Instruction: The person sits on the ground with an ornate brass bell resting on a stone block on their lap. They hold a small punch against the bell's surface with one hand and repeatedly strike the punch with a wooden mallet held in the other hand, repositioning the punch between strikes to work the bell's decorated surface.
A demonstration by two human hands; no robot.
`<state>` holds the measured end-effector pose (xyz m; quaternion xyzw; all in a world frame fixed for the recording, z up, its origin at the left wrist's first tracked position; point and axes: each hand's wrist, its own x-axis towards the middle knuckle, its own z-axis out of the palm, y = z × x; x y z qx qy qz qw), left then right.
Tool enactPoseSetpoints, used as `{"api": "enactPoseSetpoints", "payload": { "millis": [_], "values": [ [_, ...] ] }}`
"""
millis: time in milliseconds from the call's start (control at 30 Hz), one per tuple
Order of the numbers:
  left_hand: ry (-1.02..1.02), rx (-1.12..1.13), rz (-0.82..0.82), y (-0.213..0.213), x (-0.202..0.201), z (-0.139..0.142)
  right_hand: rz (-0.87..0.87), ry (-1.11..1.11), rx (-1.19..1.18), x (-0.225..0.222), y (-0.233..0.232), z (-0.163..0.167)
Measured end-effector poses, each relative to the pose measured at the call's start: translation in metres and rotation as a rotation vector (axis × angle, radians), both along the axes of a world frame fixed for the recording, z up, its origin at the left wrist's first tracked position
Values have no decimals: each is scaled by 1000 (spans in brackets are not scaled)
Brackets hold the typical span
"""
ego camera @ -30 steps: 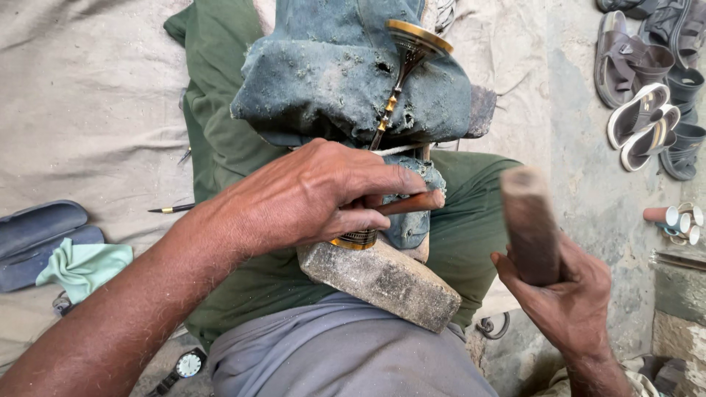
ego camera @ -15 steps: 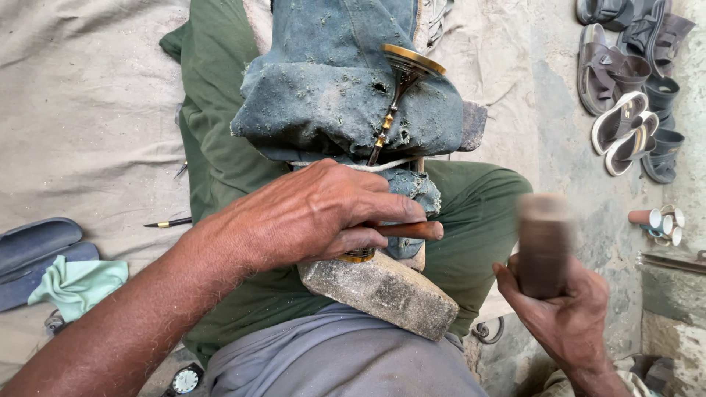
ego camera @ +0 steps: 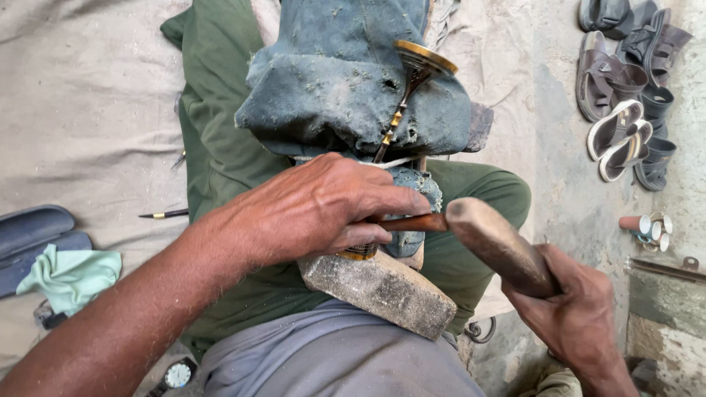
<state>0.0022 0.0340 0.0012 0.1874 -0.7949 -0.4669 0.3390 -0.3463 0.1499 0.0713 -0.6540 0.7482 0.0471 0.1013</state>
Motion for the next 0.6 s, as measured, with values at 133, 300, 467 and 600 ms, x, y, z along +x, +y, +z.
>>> {"api": "enactPoseSetpoints", "payload": {
  "millis": [133,300,467,600],
  "values": [
    [-70,9,-13,-6,0,4,43,-234,-223,10,2,1],
    [-47,-16,8,-6,-2,6,71,-159,-112,12,-10,4],
    [-110,31,11,0,1,1,-65,-132,-12,4,-4,7],
    [-33,-21,17,-2,1,-2,99,-240,-184,-15,0,-5]
  ]
}}
